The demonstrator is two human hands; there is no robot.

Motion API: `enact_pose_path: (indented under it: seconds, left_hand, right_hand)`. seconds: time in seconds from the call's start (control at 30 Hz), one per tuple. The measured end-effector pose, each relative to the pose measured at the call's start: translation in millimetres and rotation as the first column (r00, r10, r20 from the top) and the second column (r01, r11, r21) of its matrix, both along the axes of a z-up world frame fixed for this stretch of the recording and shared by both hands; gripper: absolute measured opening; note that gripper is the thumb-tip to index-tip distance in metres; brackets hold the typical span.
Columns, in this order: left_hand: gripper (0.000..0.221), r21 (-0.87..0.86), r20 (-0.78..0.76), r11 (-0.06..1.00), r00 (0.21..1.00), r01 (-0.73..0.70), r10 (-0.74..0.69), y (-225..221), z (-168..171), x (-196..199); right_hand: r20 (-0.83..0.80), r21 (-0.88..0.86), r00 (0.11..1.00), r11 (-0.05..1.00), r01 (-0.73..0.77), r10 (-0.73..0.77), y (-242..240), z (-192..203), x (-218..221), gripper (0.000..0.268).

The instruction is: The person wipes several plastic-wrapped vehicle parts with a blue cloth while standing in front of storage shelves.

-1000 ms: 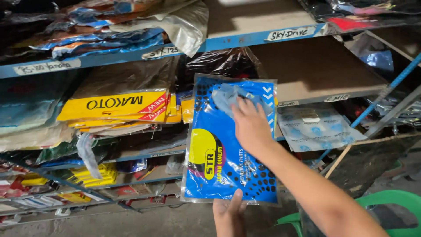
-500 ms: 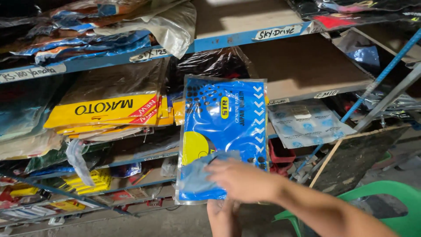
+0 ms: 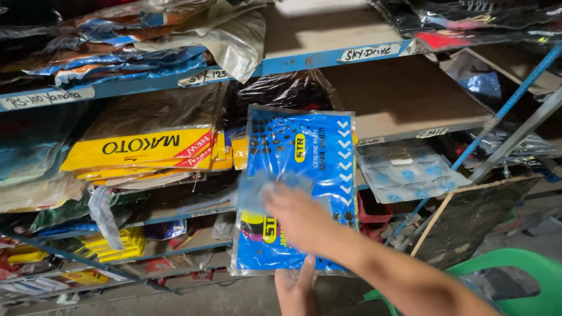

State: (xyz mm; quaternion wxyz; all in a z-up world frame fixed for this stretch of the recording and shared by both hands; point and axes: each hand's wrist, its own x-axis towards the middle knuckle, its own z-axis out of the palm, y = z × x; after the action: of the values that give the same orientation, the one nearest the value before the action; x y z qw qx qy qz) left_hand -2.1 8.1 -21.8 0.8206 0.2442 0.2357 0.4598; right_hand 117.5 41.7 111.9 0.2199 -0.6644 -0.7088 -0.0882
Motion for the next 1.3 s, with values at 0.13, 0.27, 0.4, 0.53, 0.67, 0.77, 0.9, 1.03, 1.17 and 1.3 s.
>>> enact_pose_path:
  seconds: [0.13, 0.27, 0.4, 0.53, 0.67, 0.77, 0.9, 1.03, 1.17, 1.3]
  left_hand:
    - [0.048, 0.01, -0.005, 1.0, 1.0, 0.01, -0.009, 9.5, -20.6, -2.3]
    - [0.033, -0.052, -0.04, 0.999, 0.999, -0.017, 0.015, 10.9, -13.6, -9.9]
    - [0.04, -0.049, -0.06, 0.999, 0.998, 0.008, -0.011, 6.8, -1.3, -11.0]
    - [0.037, -0.001, -0.051, 1.0, 0.999, -0.012, 0.012, 4.4, -7.4, -4.3]
    - [0.051, -0.031, -0.139, 1.0, 0.99, 0.007, -0.011, 14.3, -15.5, -3.1]
    - [0.039, 0.02, -0.066, 0.998, 0.996, -0.058, 0.059, 11.7, -24.4, -4.3]
    - [0.038, -0.115, -0.067, 0.993, 0.997, -0.042, 0.034, 6.2, 22.7, -8.1]
    - [0.038, -0.103, -0.084, 0.993, 0.995, -0.055, 0.047, 3.6, 17.5, -6.4]
    - [0.032, -0.06, -0.031, 0.995, 0.997, -0.076, 0.074, 6.9, 9.4, -6.2]
    - [0.024, -0.043, -0.047, 0.996, 0.996, -0.078, 0.076, 11.4, -1.8, -12.8]
  right_hand:
    - [-0.025, -0.217, 0.962, 0.938, -0.269, 0.271, -47.2, -1.2, -10.3, 0.05]
    - [-0.12, -0.391, 0.991, 0.914, -0.103, 0.06, -51.5, 0.9, 28.0, 0.045]
    - [0.123, -0.132, 0.974, 0.97, 0.207, -0.191, -22.8, 0.6, 50.7, 0.046]
    - [-0.047, 0.008, 0.994, 0.995, 0.097, -0.097, 1.1, -6.1, 24.2, 0.052]
    - [-0.04, -0.055, 0.987, 0.986, -0.156, 0.154, -31.9, -8.9, -1.2, 0.048]
    - [-0.077, -0.213, 0.979, 0.956, -0.203, 0.19, -60.1, -7.5, 9.9, 0.041]
    - [0.139, -0.284, 0.988, 0.954, 0.099, -0.061, -54.7, 2.0, 51.5, 0.044]
    - [0.178, -0.052, 0.953, 0.965, 0.257, -0.244, -28.8, 1.5, 58.7, 0.043]
    - [0.047, -0.146, 0.999, 0.989, 0.035, -0.028, -31.2, 6.6, 13.2, 0.059]
    - [0.032, -0.184, 0.99, 0.974, -0.129, 0.137, -54.6, -1.9, 3.4, 0.045]
